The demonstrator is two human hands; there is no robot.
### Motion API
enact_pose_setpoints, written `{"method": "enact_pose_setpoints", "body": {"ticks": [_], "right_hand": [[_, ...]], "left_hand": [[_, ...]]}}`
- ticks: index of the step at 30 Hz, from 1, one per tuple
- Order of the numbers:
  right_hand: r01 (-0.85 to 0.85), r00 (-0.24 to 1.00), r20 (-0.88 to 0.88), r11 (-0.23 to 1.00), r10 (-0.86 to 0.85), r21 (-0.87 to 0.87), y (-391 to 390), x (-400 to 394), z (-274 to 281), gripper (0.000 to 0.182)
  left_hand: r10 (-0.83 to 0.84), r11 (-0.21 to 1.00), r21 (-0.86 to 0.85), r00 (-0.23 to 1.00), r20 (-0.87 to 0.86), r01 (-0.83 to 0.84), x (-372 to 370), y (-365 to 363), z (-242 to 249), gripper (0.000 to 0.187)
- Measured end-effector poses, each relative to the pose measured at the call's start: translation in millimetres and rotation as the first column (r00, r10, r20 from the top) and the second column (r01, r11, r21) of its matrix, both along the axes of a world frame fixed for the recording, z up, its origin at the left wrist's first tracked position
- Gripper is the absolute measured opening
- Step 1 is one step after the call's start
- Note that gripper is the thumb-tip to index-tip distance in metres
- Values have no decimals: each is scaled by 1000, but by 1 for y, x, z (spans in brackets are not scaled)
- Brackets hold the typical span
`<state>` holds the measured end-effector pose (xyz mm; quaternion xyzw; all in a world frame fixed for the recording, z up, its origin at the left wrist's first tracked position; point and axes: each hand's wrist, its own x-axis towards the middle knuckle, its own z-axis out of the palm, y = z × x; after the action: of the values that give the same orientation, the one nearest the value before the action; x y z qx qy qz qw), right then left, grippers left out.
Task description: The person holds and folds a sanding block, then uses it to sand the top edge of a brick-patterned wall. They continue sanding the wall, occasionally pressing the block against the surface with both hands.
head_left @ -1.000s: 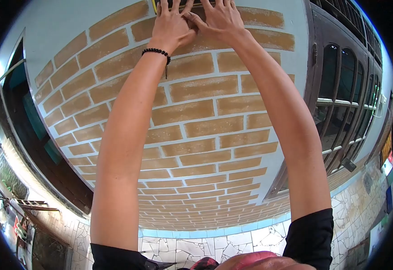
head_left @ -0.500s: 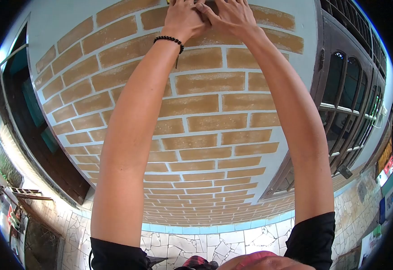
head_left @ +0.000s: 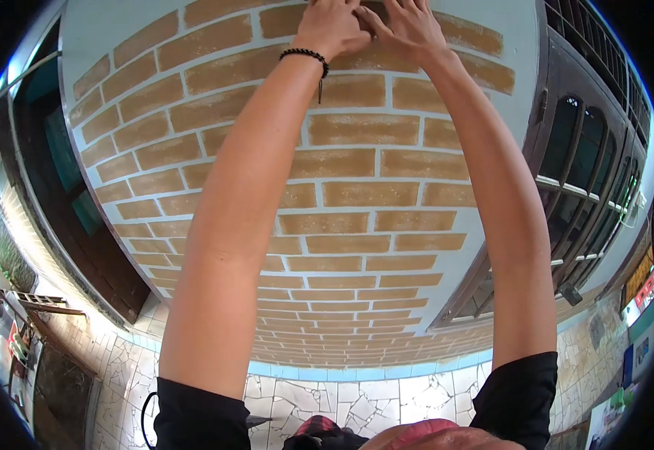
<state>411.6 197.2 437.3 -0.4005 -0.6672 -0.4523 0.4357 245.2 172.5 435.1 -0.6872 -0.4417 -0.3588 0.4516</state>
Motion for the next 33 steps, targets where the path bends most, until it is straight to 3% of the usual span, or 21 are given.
{"method": "enact_pose_setpoints", "body": {"ticks": [4, 5, 8, 17, 23, 26, 29, 33], "right_hand": [[10, 999, -31, 999, -12, -50, -4, -3, 8, 93], [9, 1000, -30, 999, -10, -33, -4, -2, 5, 93], [3, 1000, -15, 1000, -3, 12, 0, -1, -4, 90], [95, 995, 22, 995, -95, -5, 0, 0, 7, 84], [58, 998, 7, 998, -58, 31, -11, -4, 0, 77], [7, 1000, -25, 1000, -7, 6, -14, -6, -4, 77], [53, 999, -3, 998, -53, 41, -8, -5, -3, 77], [75, 997, -36, 997, -75, 25, -7, -8, -4, 78]], "left_hand": [[-63, 998, 31, 998, -21, 63, -6, 13, 9, 92], [-119, 991, -58, 993, 12, 119, -5, -5, 6, 93], [-34, 999, 33, 999, 16, 34, -1, 0, -4, 93], [-154, 987, -40, 987, 53, 156, -2, -10, 1, 93], [-177, 972, 169, 981, 76, 162, -3, 23, -4, 85], [-182, 980, 104, 978, 100, 171, -4, 20, -3, 80], [-286, 952, 147, 951, 114, 269, -2, 19, -5, 77], [-225, 970, 120, 967, 122, 211, -4, 15, -5, 76]]}}
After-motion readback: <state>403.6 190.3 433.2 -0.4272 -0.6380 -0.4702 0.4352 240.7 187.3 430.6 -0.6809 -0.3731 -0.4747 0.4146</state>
